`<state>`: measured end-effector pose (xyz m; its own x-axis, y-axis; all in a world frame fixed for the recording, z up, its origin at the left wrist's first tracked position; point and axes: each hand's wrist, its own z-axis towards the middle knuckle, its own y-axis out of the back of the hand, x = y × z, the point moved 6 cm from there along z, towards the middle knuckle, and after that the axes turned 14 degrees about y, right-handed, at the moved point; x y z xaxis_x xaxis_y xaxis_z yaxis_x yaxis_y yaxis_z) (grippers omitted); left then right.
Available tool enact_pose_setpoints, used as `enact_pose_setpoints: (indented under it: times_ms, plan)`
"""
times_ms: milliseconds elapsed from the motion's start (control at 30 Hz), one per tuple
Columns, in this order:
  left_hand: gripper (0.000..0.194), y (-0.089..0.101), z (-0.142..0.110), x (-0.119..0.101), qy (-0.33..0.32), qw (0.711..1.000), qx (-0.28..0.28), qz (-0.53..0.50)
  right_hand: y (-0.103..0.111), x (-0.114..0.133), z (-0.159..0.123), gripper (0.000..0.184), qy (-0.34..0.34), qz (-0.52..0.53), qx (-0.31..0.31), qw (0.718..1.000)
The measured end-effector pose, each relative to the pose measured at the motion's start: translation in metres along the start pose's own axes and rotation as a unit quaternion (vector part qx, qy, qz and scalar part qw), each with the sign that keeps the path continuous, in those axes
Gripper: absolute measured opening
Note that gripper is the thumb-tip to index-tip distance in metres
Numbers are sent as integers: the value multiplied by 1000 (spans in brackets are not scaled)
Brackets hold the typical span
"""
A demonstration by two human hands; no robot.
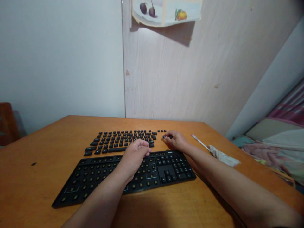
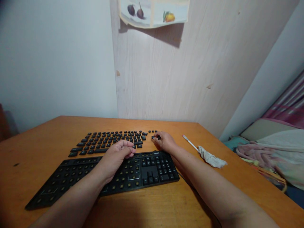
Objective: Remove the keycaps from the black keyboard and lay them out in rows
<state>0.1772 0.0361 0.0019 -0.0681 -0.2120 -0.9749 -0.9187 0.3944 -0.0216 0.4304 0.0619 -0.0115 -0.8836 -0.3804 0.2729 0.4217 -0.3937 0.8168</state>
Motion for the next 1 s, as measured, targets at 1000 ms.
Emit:
enact_pose_setpoints:
  times_ms: [1000]
  plan:
    - [22,1,-3,-1,20,1000,1,3,-27,-19,28,23,-23,-77,47,996]
